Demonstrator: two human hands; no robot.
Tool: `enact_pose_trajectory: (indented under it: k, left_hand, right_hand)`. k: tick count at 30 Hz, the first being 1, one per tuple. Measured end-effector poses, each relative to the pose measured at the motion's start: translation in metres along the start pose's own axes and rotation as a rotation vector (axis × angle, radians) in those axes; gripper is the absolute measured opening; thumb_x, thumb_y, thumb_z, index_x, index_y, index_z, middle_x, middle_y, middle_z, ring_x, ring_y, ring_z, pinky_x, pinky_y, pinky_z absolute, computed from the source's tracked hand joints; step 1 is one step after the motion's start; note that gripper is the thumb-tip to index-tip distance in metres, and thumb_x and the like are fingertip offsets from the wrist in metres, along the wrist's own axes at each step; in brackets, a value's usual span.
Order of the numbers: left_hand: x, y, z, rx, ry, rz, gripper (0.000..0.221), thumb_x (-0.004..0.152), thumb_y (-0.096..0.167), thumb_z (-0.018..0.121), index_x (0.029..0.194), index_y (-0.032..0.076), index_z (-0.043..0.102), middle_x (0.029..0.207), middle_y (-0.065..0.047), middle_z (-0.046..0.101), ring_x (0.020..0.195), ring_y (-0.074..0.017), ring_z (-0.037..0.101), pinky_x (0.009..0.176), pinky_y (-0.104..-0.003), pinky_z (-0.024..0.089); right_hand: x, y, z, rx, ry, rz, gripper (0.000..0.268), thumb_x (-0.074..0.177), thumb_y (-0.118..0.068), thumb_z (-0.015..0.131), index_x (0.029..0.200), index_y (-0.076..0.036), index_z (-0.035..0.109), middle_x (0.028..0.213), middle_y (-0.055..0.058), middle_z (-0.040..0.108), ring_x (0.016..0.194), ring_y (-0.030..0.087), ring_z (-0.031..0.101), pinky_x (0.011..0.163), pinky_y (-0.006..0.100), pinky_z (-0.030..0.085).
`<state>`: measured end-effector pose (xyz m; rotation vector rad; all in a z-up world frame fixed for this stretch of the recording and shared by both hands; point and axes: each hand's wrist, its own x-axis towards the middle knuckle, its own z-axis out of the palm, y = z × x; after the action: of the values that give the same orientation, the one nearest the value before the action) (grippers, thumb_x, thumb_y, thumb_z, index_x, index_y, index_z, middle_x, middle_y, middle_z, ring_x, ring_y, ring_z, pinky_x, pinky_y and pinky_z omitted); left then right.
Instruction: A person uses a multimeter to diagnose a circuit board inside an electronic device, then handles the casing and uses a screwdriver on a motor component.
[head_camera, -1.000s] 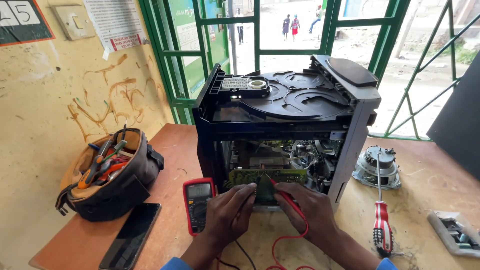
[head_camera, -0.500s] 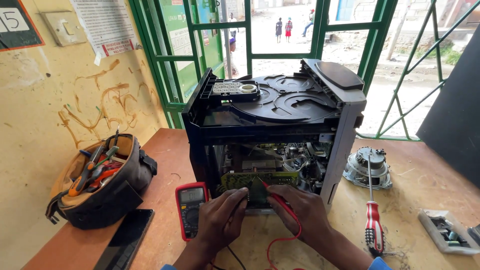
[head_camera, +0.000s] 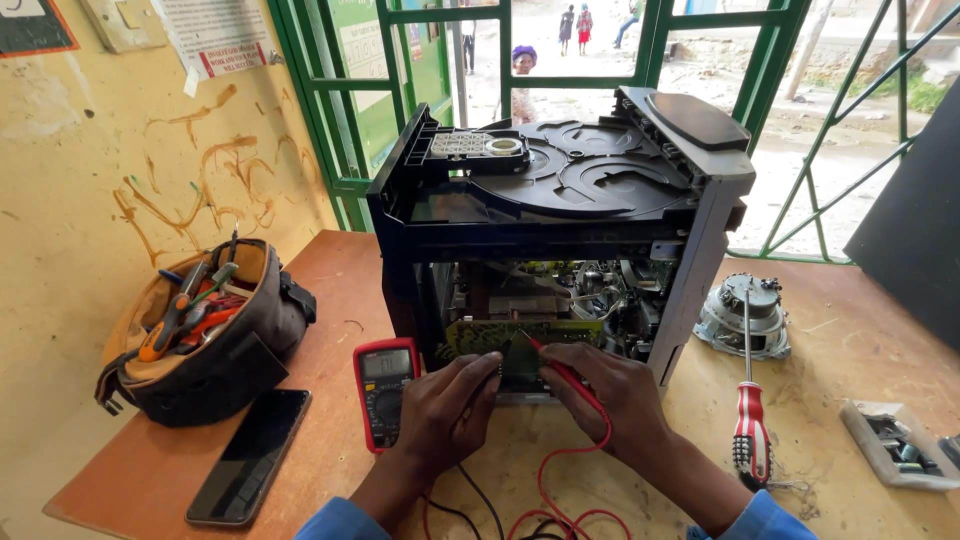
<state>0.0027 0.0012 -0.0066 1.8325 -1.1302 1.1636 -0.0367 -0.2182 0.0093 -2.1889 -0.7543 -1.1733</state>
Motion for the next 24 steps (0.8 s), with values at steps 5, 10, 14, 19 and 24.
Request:
enact_pose_trajectory:
  k: [5, 10, 14, 19, 24]
  left_hand:
    - [-0.0011, -0.0009, 0.0008, 0.002, 0.007, 0.012, 0.020, 0.102, 0.014, 0.059, 0.114, 0.003, 0.070, 0.102, -0.012, 0.077, 0.080, -0.0246, 0.078, 0.056, -0.033, 0.056]
    - [-0.0026, -0.0028, 0.0006, 0.007, 0.002, 0.017, 0.019, 0.102, 0.014, 0.060, 0.114, 0.003, 0.070, 0.102, -0.012, 0.076, 0.082, -0.0260, 0.078, 0.056, -0.034, 0.057]
    - [-0.0048, -0.0030, -0.0002, 0.011, -0.009, 0.019, 0.019, 0.103, 0.014, 0.059, 0.116, 0.004, 0.069, 0.102, -0.011, 0.075, 0.079, -0.0259, 0.076, 0.055, -0.035, 0.053]
    - [-0.0035, -0.0038, 0.0006, -0.006, -0.008, 0.027, 0.018, 0.103, 0.013, 0.059, 0.115, 0.003, 0.069, 0.102, -0.011, 0.075, 0.078, -0.0257, 0.076, 0.055, -0.034, 0.054]
    - [-0.0036, -0.0031, -0.0008, -0.002, -0.007, 0.031, 0.018, 0.103, 0.012, 0.061, 0.116, 0.003, 0.068, 0.102, -0.011, 0.074, 0.079, -0.0265, 0.076, 0.056, -0.035, 0.054]
  right_hand:
    - [-0.0012, 0.0015, -0.0007, -0.002, -0.017, 0.013, 0.020, 0.096, -0.023, 0.071, 0.113, -0.013, 0.072, 0.109, 0.003, 0.080, 0.094, 0.019, 0.080, 0.074, 0.030, 0.061]
    - [0.0007, -0.0009, -0.0023, 0.027, -0.029, 0.010, 0.020, 0.097, -0.023, 0.069, 0.113, -0.012, 0.072, 0.110, 0.005, 0.079, 0.094, 0.021, 0.080, 0.075, 0.031, 0.062]
    - [0.0007, -0.0038, -0.0035, 0.063, -0.029, 0.015, 0.021, 0.096, -0.020, 0.069, 0.114, -0.008, 0.071, 0.109, 0.006, 0.079, 0.094, 0.021, 0.079, 0.077, 0.031, 0.061]
    - [0.0015, -0.0035, -0.0041, 0.086, 0.002, 0.012, 0.021, 0.096, -0.018, 0.070, 0.113, -0.006, 0.072, 0.107, 0.008, 0.079, 0.094, 0.021, 0.079, 0.078, 0.029, 0.062]
    - [0.0003, -0.0024, -0.0026, 0.071, -0.034, -0.016, 0.024, 0.096, -0.017, 0.070, 0.117, -0.006, 0.070, 0.111, 0.010, 0.078, 0.098, 0.024, 0.079, 0.082, 0.032, 0.063]
